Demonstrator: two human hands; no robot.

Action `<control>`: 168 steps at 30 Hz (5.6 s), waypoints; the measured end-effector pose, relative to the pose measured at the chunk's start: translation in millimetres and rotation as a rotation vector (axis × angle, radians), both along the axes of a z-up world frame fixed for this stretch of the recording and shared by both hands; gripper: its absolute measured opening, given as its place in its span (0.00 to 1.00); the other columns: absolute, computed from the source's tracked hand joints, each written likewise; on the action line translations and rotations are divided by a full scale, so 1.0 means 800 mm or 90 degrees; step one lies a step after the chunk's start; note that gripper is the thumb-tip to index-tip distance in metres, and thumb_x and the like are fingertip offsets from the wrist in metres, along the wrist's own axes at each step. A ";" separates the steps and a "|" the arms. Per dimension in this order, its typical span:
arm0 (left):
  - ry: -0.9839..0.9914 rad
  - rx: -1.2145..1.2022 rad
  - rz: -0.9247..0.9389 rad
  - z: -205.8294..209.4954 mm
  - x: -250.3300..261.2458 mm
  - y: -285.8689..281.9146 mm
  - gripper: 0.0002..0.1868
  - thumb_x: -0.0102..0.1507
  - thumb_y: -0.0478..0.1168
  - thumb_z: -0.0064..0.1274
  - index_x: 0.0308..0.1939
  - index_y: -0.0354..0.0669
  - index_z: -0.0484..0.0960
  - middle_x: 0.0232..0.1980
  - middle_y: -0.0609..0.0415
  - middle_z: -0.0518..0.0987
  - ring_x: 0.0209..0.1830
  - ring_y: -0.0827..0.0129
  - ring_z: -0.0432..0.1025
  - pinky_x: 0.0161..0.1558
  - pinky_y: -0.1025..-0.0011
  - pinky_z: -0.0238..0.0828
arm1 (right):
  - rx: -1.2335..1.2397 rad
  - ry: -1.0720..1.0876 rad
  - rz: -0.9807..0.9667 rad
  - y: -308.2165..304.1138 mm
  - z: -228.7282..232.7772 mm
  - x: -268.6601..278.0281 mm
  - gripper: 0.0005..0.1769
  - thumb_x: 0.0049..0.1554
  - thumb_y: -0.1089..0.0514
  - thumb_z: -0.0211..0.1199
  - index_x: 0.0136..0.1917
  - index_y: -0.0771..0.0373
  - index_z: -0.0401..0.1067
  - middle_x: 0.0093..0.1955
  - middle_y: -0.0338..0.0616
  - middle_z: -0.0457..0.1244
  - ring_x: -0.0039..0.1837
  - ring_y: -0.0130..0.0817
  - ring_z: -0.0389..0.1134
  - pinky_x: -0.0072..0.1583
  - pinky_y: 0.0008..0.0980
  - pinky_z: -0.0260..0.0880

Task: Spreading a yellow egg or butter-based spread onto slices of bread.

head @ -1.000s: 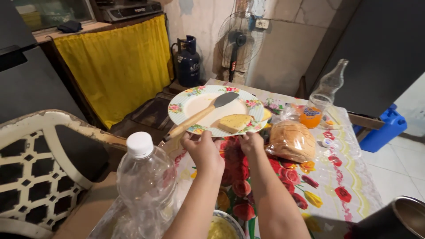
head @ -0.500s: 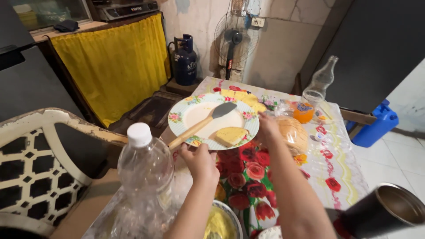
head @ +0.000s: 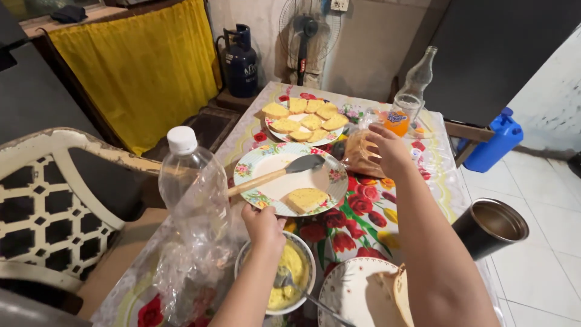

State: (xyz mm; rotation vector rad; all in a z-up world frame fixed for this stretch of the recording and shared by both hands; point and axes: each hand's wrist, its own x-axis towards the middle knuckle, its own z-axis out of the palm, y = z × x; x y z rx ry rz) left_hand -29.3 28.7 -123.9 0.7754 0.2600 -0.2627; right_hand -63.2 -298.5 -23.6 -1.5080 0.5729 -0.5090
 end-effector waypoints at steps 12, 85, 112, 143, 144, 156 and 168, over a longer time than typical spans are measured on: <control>0.010 0.026 -0.047 0.003 0.026 0.000 0.25 0.61 0.20 0.33 0.59 0.39 0.70 0.57 0.44 0.78 0.52 0.50 0.78 0.45 0.46 0.80 | -0.010 0.008 0.013 0.020 0.017 -0.023 0.25 0.63 0.55 0.58 0.73 0.52 0.67 0.58 0.38 0.65 0.61 0.36 0.66 0.59 0.40 0.68; -0.736 0.925 -0.485 0.038 -0.137 -0.279 0.18 0.63 0.44 0.46 0.56 0.46 0.79 0.65 0.41 0.68 0.65 0.44 0.66 0.61 0.48 0.67 | -0.497 -0.113 -0.086 0.043 0.118 -0.377 0.21 0.63 0.67 0.57 0.69 0.63 0.71 0.57 0.39 0.67 0.54 0.25 0.68 0.54 0.24 0.70; -0.840 0.739 -0.405 0.087 -0.210 -0.134 0.16 0.57 0.44 0.55 0.50 0.55 0.82 0.56 0.42 0.74 0.52 0.46 0.74 0.54 0.53 0.72 | -0.648 0.122 0.029 0.202 0.033 -0.409 0.17 0.55 0.62 0.62 0.59 0.58 0.77 0.53 0.46 0.66 0.52 0.41 0.72 0.52 0.35 0.74; -0.773 0.830 -0.542 0.029 -0.307 -0.116 0.60 0.46 0.49 0.72 0.77 0.63 0.53 0.80 0.36 0.50 0.76 0.35 0.51 0.69 0.47 0.59 | -0.554 0.301 -0.226 0.255 -0.134 -0.532 0.34 0.50 0.61 0.70 0.70 0.53 0.68 0.53 0.53 0.67 0.53 0.50 0.69 0.56 0.43 0.69; -0.761 0.801 -0.532 0.026 -0.304 -0.116 0.57 0.47 0.52 0.72 0.76 0.62 0.55 0.79 0.38 0.52 0.75 0.35 0.52 0.70 0.47 0.58 | -0.563 0.301 -0.226 0.255 -0.136 -0.532 0.34 0.51 0.61 0.70 0.70 0.53 0.68 0.52 0.53 0.67 0.53 0.51 0.69 0.56 0.44 0.69; -0.742 0.586 -0.443 -0.002 -0.277 -0.115 0.45 0.48 0.47 0.66 0.70 0.53 0.69 0.67 0.42 0.69 0.69 0.49 0.65 0.70 0.59 0.62 | -0.527 0.303 -0.258 0.260 -0.138 -0.532 0.30 0.53 0.63 0.64 0.69 0.57 0.69 0.56 0.58 0.65 0.59 0.56 0.67 0.60 0.47 0.67; -0.472 0.314 -0.502 0.035 -0.292 -0.105 0.21 0.63 0.44 0.51 0.59 0.42 0.76 0.50 0.43 0.80 0.44 0.49 0.75 0.48 0.50 0.74 | -0.394 0.142 -0.342 0.293 -0.117 -0.547 0.25 0.58 0.61 0.60 0.69 0.58 0.70 0.55 0.49 0.65 0.49 0.39 0.70 0.52 0.36 0.71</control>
